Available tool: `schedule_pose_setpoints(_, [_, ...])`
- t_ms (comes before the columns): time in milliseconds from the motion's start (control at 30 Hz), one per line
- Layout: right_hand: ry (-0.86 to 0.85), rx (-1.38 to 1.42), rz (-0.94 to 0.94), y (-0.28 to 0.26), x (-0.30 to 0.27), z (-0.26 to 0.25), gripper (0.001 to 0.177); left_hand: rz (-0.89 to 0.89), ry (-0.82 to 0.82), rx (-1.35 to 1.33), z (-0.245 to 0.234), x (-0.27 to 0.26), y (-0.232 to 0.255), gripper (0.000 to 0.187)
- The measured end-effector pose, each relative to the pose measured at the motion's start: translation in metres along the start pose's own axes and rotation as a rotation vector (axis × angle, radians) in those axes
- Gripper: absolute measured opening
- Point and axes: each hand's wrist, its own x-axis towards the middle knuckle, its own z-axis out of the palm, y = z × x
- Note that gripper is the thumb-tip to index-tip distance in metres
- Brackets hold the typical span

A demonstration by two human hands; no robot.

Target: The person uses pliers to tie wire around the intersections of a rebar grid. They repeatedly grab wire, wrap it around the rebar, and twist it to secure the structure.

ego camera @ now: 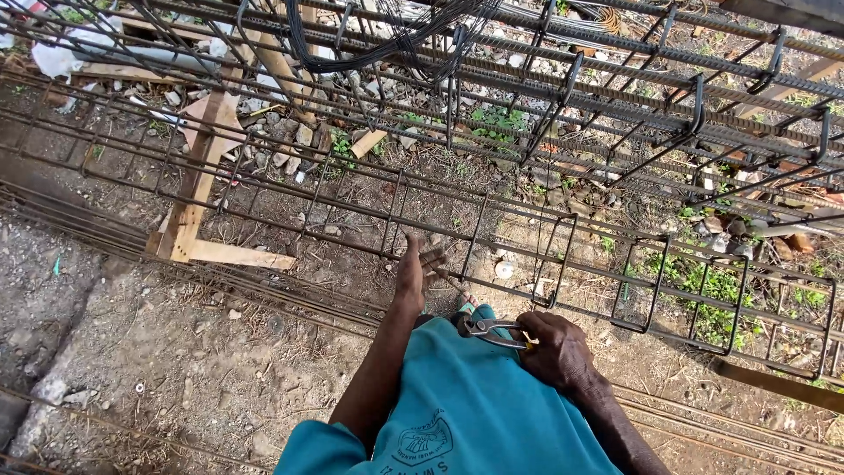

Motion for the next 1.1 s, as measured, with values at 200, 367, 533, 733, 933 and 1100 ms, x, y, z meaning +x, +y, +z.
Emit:
schedule_pose_setpoints(200, [-0.098,-0.073,-0.113,0.018,-0.009,-0.019,0.011,0.283,0.092,-0.222,0.046,0.006,0.045,0.030])
schedule_pose_setpoints(367, [-0.087,-0.252,-0.002,0.065,-0.041,-0.011,0.016,0.557,-0.268,-0.079,0.061,0.001,0.033,0.027])
schedule_pose_setpoints(533, [-0.204,-0.298,0.292,0.073,-0.076,-0.022,0.023,0.540,-0.389,0.141,0.069,-0.019,0.021,0.025])
schedule_pose_setpoints(733, [-0.414,-0.253,0.659,0.080,-0.104,-0.027,0.032,0.387,-0.577,0.274,0.078,-0.019,-0.006,0.012])
schedule_pose_setpoints(933, [-0.494,-0.033,0.722,0.097,-0.122,-0.005,0.064,0.271,-0.683,0.392,0.079,-0.011,-0.028,0.009])
schedule_pose_setpoints(1100, [-0.253,0.313,0.579,0.079,-0.092,-0.006,0.023,0.325,-0.726,0.344,0.083,-0.017,-0.033,0.019])
